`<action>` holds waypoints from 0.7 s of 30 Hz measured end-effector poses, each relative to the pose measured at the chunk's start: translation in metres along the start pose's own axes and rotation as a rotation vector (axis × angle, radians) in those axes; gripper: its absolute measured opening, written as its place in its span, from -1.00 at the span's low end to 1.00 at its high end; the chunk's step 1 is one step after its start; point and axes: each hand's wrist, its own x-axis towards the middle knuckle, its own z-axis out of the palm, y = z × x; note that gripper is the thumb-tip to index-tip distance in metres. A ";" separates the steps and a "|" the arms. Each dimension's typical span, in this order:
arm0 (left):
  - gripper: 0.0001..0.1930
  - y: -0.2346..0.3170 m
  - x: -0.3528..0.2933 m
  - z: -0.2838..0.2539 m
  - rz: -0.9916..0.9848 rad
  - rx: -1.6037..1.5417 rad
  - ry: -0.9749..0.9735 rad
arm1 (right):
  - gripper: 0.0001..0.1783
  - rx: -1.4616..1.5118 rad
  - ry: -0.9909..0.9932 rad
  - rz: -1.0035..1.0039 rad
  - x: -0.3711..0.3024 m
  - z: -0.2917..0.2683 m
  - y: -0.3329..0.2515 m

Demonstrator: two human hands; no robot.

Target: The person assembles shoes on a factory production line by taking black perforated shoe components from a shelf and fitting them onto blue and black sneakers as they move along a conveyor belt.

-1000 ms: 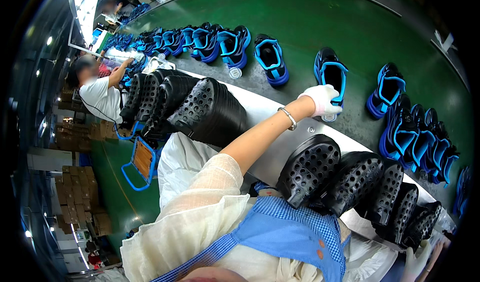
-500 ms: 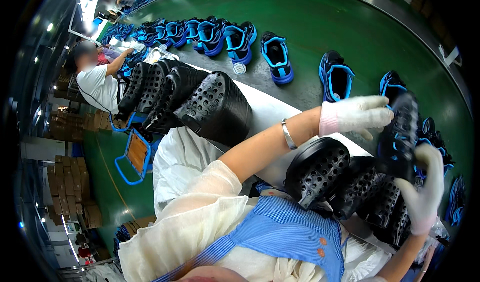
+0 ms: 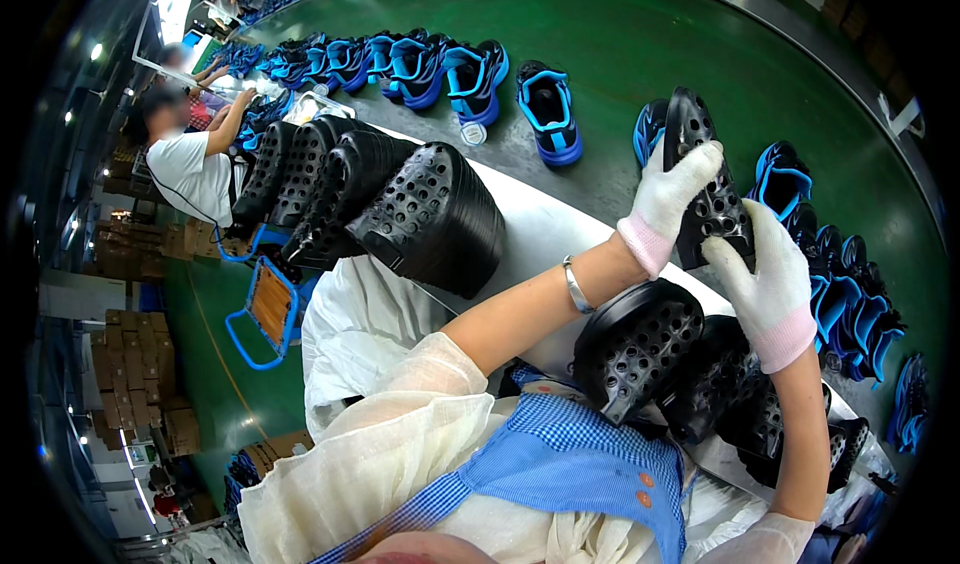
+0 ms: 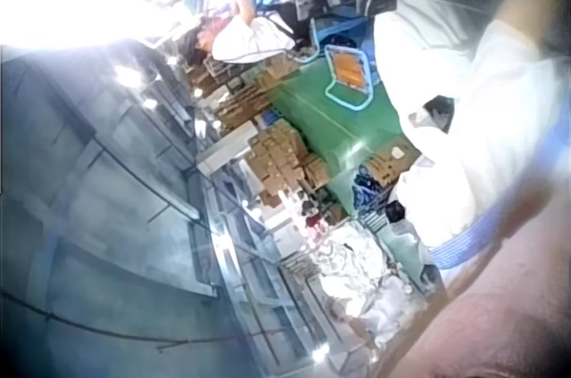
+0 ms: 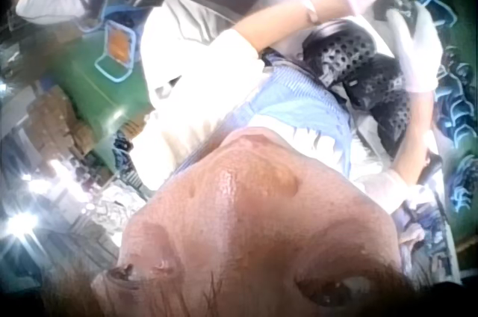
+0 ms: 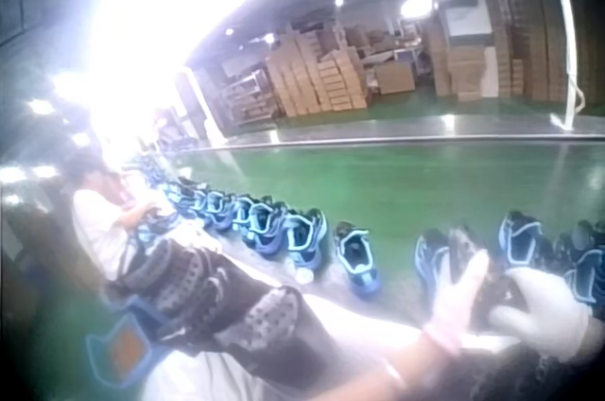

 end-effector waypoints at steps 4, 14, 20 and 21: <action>-0.76 -0.011 0.002 -0.007 -0.027 0.047 0.098 | -0.56 -0.036 0.004 -0.011 0.005 0.007 0.007; -0.52 0.009 0.006 -0.070 -0.181 0.826 -0.061 | -0.65 -0.250 -0.105 0.036 0.029 0.006 0.031; -0.63 -0.012 0.021 -0.118 0.266 1.592 -0.301 | -0.59 -0.310 -0.123 -0.023 0.039 -0.001 0.061; -0.66 -0.012 0.026 -0.121 0.354 1.691 -0.384 | -0.57 -0.288 -0.152 -0.042 0.044 0.002 0.061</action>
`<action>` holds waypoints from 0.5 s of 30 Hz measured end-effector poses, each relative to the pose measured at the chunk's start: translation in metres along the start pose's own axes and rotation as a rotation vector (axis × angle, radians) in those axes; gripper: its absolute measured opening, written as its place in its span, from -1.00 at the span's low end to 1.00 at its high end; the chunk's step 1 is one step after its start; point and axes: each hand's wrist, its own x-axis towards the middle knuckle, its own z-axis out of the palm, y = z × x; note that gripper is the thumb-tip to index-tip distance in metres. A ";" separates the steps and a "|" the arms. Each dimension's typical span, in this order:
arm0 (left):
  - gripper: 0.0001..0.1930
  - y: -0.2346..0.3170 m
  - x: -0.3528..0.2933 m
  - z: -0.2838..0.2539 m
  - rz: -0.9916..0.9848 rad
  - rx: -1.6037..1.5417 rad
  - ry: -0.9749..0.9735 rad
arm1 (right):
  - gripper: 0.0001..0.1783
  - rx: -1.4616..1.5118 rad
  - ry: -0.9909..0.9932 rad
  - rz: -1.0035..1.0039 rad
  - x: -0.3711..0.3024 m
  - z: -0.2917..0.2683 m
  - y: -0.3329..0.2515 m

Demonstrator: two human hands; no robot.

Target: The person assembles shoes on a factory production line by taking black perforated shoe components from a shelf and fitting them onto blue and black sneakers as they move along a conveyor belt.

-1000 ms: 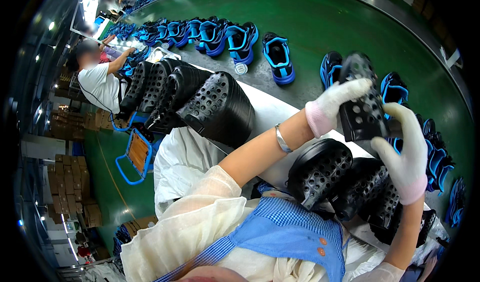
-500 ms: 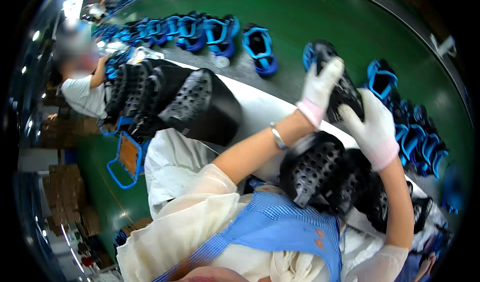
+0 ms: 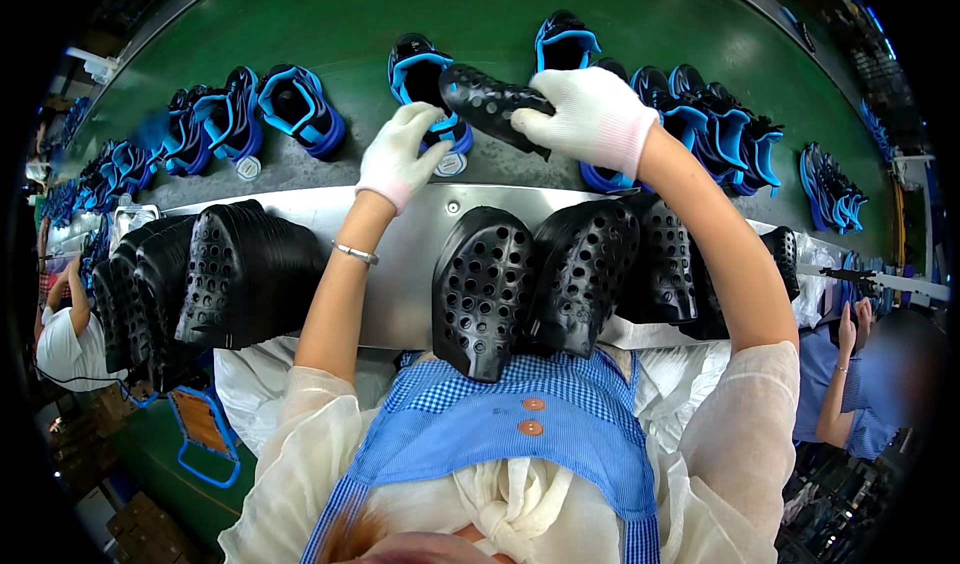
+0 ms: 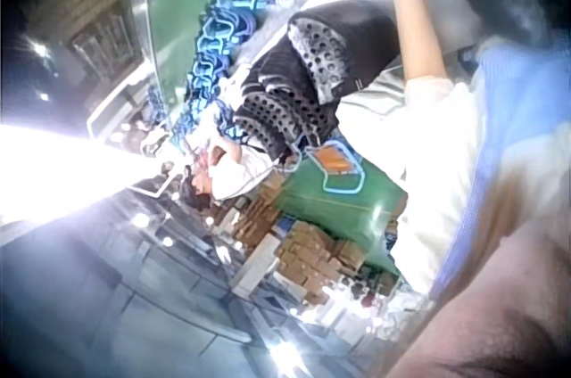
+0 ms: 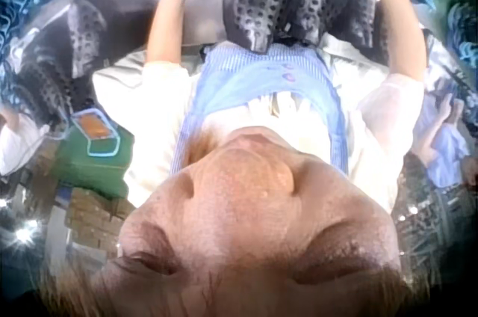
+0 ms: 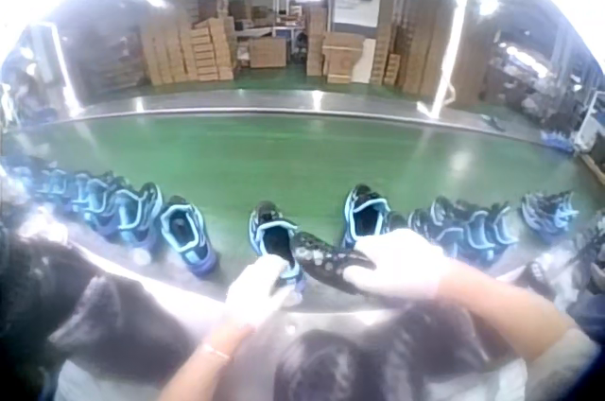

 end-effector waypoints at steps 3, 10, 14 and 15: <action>-0.66 -0.004 0.009 0.015 -0.092 0.076 -0.135 | -0.54 0.015 -0.146 0.015 0.028 0.007 -0.006; -0.74 0.010 0.011 0.039 -0.116 0.003 -0.032 | -0.55 -0.294 -0.370 -0.021 0.101 0.016 -0.014; -0.69 0.016 0.018 0.031 -0.242 -0.044 -0.191 | -0.56 -0.407 -0.416 0.044 0.114 0.023 -0.029; -0.69 0.015 0.018 0.032 -0.248 -0.046 -0.189 | -0.56 -0.425 -0.408 0.032 0.114 0.024 -0.031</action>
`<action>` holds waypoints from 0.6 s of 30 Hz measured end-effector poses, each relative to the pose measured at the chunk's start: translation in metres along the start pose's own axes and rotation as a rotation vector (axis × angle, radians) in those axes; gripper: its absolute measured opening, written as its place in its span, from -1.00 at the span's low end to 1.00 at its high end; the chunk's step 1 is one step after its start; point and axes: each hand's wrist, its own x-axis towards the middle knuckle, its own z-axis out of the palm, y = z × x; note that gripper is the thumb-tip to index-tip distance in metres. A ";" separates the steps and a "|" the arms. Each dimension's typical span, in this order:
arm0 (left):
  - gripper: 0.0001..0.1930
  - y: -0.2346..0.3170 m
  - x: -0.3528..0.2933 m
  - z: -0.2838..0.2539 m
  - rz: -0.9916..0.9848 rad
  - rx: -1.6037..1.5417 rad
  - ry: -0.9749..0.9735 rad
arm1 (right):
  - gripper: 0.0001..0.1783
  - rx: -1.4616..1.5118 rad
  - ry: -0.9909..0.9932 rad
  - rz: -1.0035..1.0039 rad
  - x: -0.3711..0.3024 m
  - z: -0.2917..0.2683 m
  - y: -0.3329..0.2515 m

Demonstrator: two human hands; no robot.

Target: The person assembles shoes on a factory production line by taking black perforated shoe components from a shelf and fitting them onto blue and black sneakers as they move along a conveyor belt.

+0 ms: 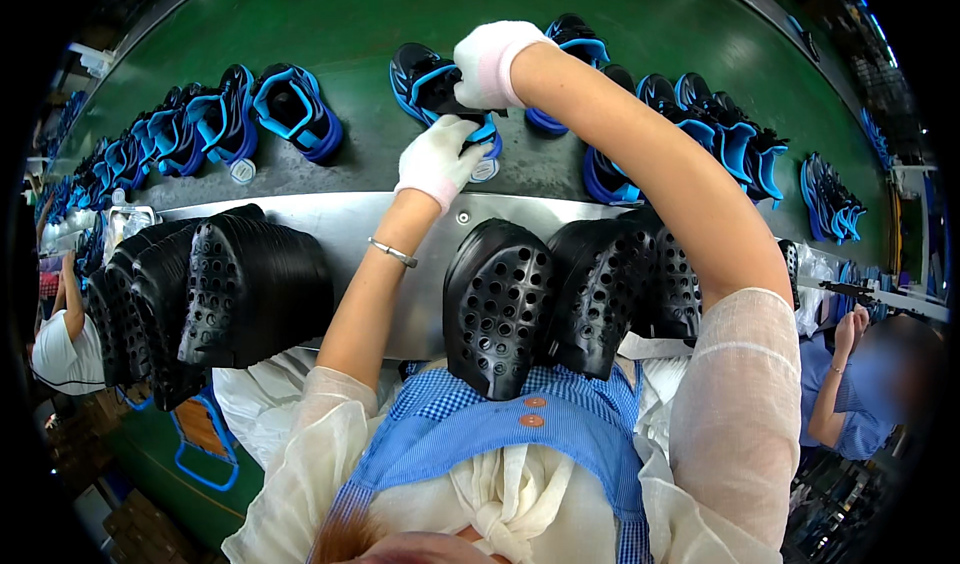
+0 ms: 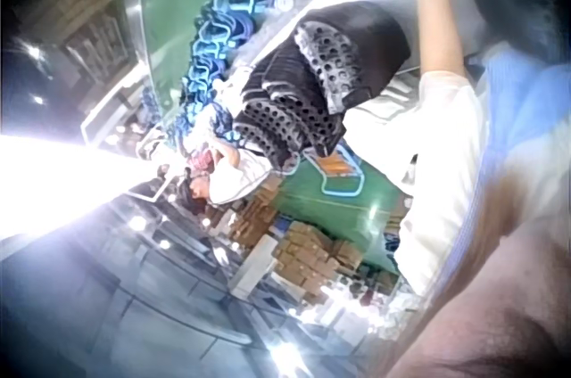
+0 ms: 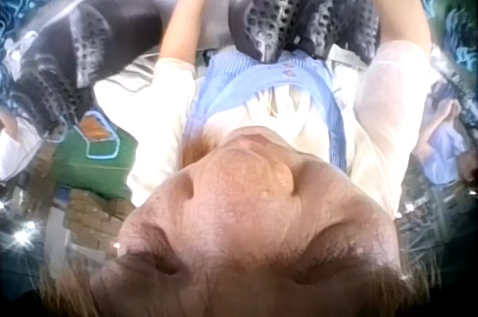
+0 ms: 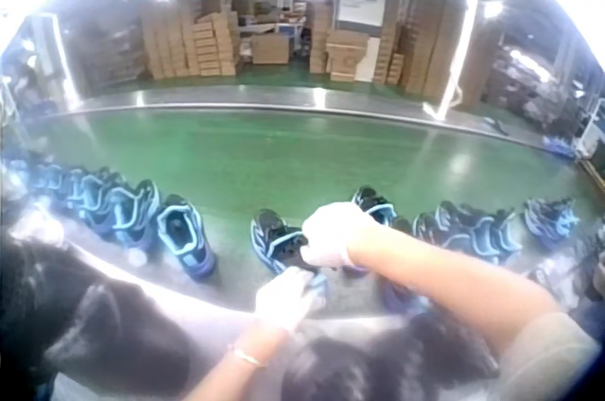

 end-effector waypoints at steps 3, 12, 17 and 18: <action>-0.77 -0.003 0.000 0.003 -0.038 0.018 -0.053 | -0.54 0.039 -0.038 -0.016 -0.006 -0.003 0.002; -0.69 -0.008 0.003 0.005 -0.006 -0.043 -0.070 | -0.66 0.016 -0.048 0.026 0.013 0.010 -0.013; -0.63 -0.004 0.005 0.003 -0.061 0.019 -0.078 | -0.75 0.020 0.009 0.009 0.021 0.051 -0.027; -0.61 0.000 0.006 0.000 -0.151 0.067 -0.172 | -0.76 0.008 0.065 -0.027 0.020 0.053 -0.029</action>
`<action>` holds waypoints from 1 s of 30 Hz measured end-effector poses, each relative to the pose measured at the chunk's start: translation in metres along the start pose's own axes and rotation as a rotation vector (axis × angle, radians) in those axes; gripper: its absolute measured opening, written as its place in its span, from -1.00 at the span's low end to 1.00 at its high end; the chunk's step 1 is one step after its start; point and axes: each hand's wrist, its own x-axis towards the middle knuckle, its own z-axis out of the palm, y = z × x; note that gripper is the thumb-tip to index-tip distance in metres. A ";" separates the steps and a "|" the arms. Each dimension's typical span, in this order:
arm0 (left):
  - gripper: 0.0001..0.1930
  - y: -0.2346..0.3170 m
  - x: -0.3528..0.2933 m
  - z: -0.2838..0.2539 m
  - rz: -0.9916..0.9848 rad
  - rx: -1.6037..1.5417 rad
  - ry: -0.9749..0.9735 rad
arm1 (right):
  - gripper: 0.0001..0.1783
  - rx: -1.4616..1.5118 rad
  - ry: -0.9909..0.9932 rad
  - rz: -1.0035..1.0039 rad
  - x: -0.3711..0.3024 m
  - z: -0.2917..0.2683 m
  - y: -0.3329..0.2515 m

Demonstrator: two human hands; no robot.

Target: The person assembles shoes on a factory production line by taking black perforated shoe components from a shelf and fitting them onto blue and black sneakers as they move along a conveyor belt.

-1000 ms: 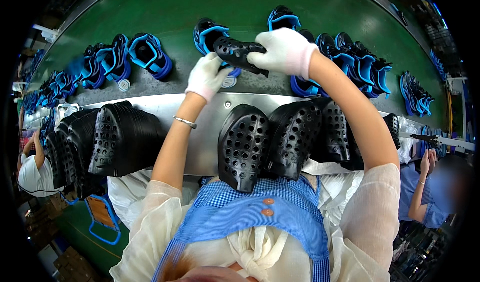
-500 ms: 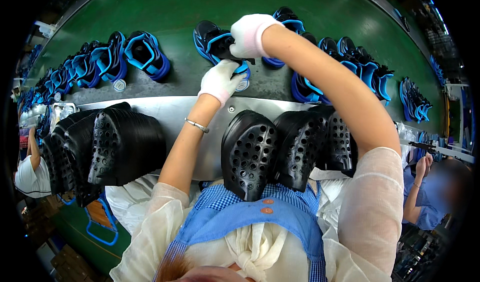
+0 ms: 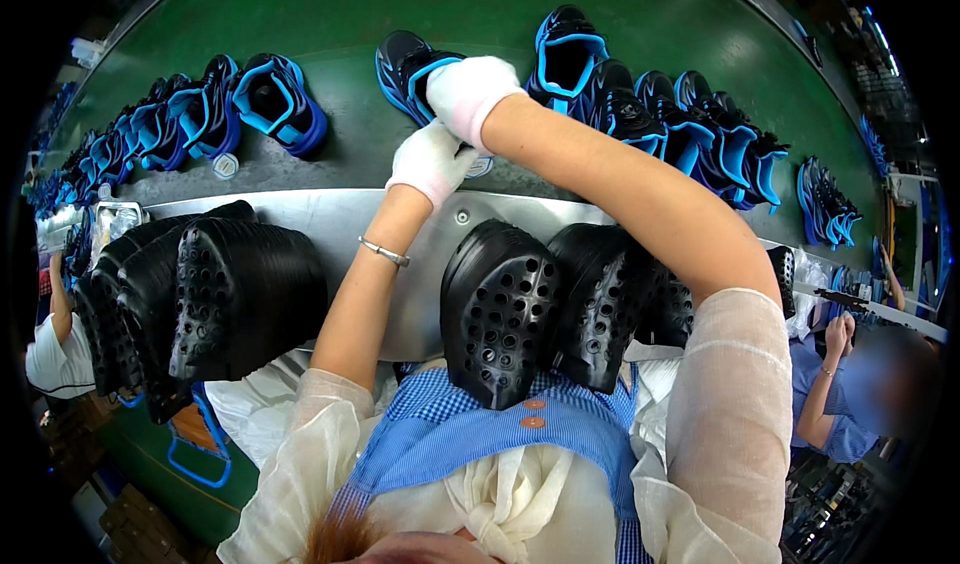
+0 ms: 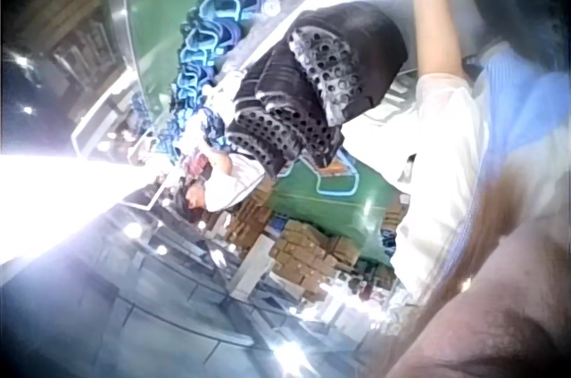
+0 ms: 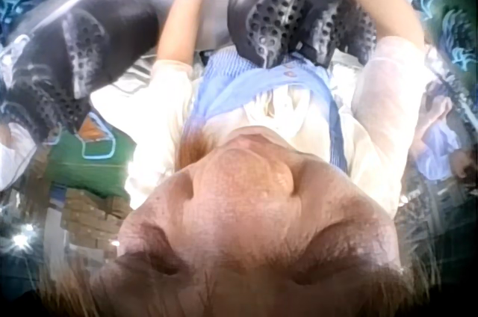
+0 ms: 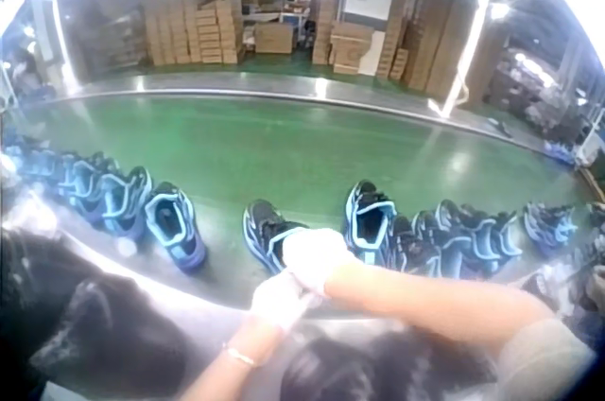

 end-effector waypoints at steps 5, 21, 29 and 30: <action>-0.62 0.003 0.010 -0.006 -0.053 -0.012 -0.090 | -0.76 0.115 0.012 0.053 0.017 0.006 -0.001; -0.46 0.000 0.022 -0.013 -0.075 0.171 -0.241 | -0.73 0.130 -0.142 0.095 0.040 -0.008 -0.014; -0.52 -0.002 0.020 -0.023 -0.058 0.132 -0.253 | -0.74 0.059 -0.149 0.042 0.028 -0.020 -0.009; -0.52 -0.003 0.021 -0.021 -0.054 0.133 -0.254 | -0.74 -0.042 -0.160 -0.014 0.025 -0.022 -0.006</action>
